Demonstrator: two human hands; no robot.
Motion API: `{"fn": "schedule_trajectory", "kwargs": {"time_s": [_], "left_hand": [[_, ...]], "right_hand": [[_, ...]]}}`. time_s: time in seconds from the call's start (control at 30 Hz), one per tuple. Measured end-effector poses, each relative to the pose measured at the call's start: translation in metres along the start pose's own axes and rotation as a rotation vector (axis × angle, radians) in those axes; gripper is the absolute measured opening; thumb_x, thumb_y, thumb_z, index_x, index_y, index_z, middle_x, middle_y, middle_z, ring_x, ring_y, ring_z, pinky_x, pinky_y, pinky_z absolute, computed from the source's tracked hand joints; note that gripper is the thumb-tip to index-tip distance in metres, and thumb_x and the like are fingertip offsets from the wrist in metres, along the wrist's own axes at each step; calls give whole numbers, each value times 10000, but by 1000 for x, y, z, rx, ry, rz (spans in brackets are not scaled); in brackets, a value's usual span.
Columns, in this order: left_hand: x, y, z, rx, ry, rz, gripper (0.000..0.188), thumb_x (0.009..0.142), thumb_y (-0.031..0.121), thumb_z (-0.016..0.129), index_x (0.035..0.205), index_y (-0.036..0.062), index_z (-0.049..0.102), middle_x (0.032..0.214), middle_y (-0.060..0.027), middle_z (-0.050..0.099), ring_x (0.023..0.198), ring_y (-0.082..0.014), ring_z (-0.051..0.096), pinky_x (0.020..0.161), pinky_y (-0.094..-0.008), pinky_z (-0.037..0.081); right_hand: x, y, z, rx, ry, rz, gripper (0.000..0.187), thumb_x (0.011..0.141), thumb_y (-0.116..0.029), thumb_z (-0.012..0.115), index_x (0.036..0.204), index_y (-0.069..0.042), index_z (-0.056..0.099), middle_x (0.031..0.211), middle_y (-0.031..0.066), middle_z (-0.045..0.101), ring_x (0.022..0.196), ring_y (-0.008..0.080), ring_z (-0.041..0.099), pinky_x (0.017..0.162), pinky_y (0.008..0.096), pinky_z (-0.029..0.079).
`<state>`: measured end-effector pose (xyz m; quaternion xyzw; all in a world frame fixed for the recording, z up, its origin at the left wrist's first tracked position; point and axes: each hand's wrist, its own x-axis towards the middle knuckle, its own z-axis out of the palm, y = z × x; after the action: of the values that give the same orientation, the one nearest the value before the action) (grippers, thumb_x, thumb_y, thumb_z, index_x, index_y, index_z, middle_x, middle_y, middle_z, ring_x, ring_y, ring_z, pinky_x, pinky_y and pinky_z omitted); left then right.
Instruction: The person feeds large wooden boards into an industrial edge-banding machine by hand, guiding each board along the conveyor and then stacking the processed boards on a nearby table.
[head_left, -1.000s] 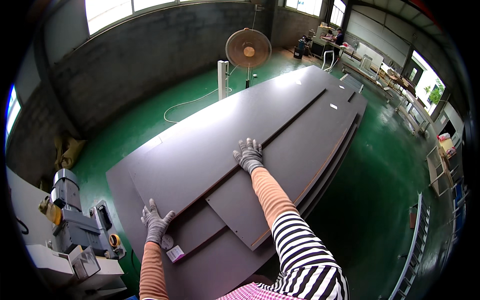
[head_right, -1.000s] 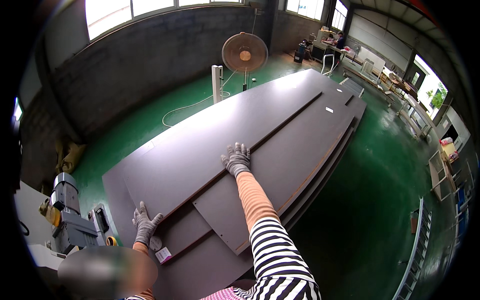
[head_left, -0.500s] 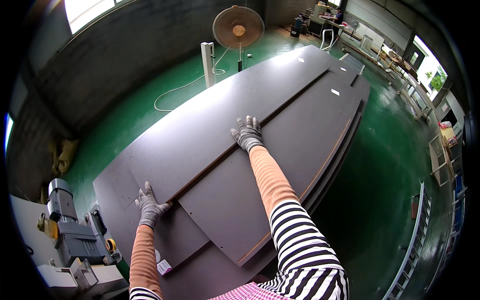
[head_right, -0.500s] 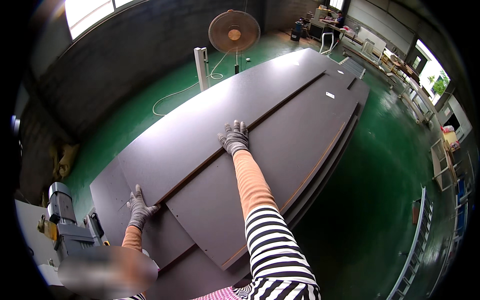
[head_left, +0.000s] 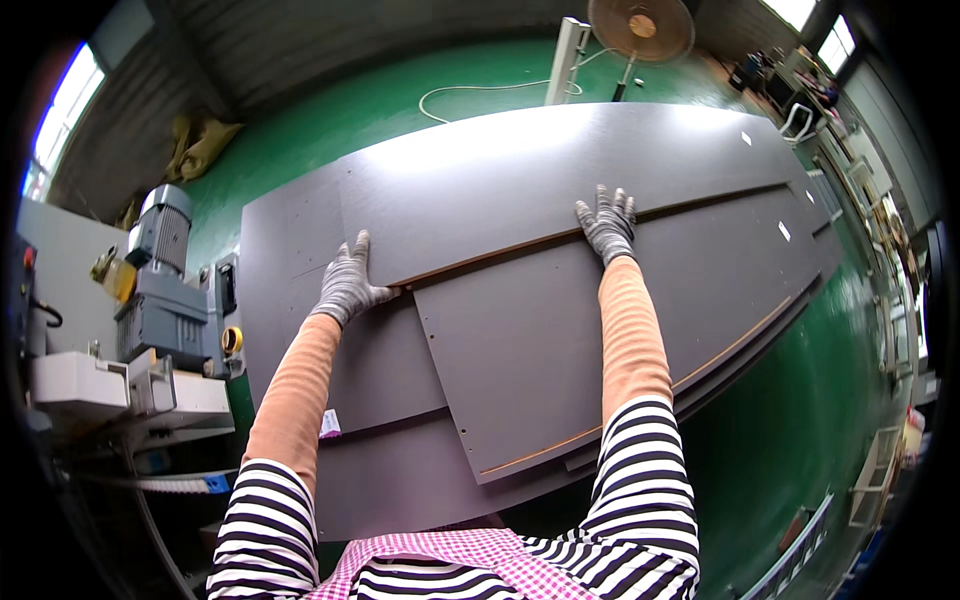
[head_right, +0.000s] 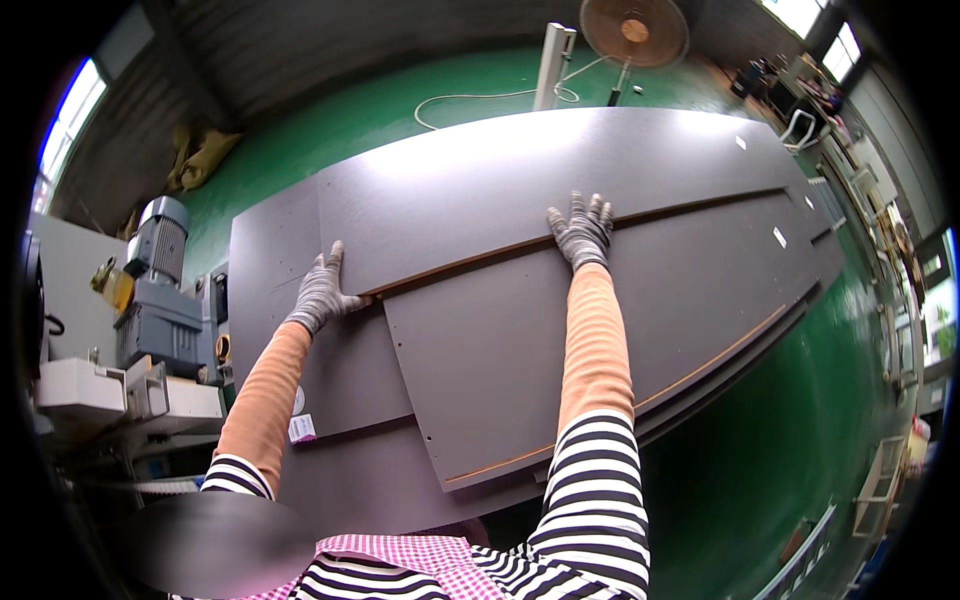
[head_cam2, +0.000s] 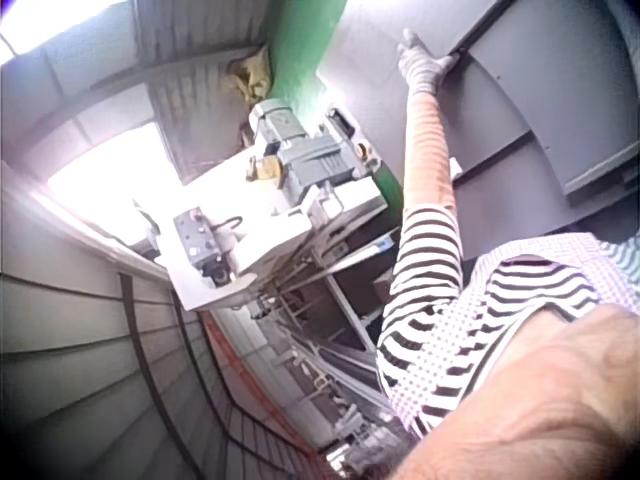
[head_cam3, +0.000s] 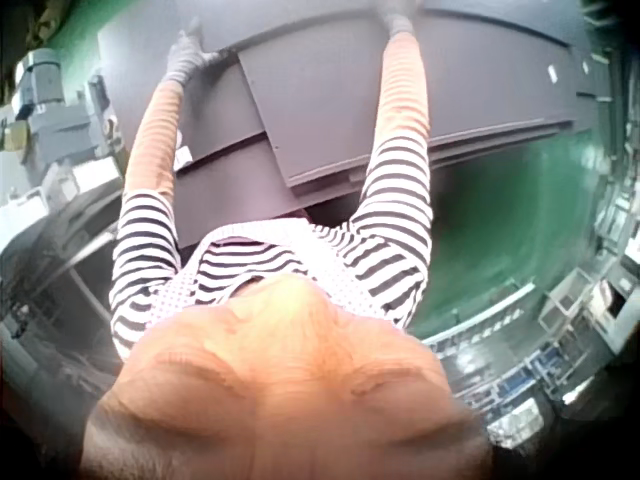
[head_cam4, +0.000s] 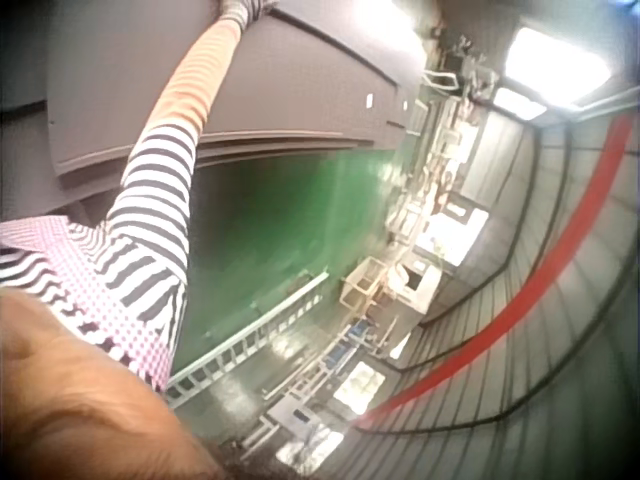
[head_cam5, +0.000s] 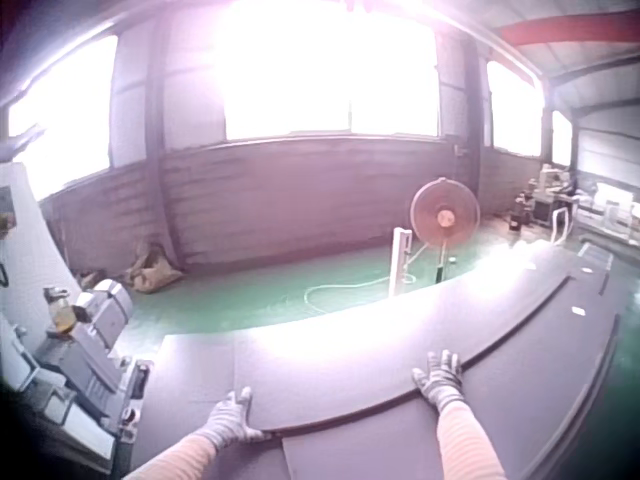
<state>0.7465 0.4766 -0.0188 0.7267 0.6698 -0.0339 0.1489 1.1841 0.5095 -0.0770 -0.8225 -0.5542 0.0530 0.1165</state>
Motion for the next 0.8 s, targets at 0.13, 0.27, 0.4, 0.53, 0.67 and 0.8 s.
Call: {"fn": "schedule_trajectory", "kwargs": {"time_s": [0.13,0.27,0.4,0.53,0.67,0.8], "left_hand": [[-5,-8,9,4,0,-32,1189,582,585,757,1470,99,133,1438,-275,256,1363,-373,242,1115,-486,166],[-10,-5,18,31,28,-45,1188,595,601,744,1470,94,120,1448,-272,239,1378,-364,207,1121,-486,147],[-15,-2,18,-14,9,-61,1182,611,602,739,1471,91,109,1471,-252,205,1395,-342,172,1129,-485,117],[-16,-2,14,-8,22,-44,1162,624,584,741,1471,99,111,1483,-239,187,1401,-323,167,1132,-478,112],[-15,-11,22,-49,36,-39,1184,600,581,758,1468,100,114,1474,-251,197,1392,-353,177,1126,-501,118],[-22,0,20,-14,74,-9,1146,647,597,725,1463,88,102,1476,-253,197,1388,-356,188,1121,-519,122]], "right_hand": [[-4,-8,-3,-31,-6,-11,739,869,-613,419,1450,-186,260,1508,204,157,1398,390,92,1136,463,106],[-5,-5,-4,-61,-3,-21,727,876,-601,417,1451,-186,256,1504,206,165,1393,396,104,1135,463,115],[-5,-2,-6,-73,-4,-29,727,881,-600,409,1455,-185,247,1506,202,163,1394,393,104,1137,459,118],[0,-1,-2,-93,-11,-12,725,885,-608,390,1457,-185,248,1510,196,157,1397,384,104,1140,448,112],[-7,-4,21,-103,145,5,705,897,-599,362,1440,-155,288,1490,211,205,1387,379,144,1136,446,135],[-37,5,26,-71,356,16,694,913,-582,328,1419,-106,321,1461,215,274,1354,336,263,1119,422,198]]}}
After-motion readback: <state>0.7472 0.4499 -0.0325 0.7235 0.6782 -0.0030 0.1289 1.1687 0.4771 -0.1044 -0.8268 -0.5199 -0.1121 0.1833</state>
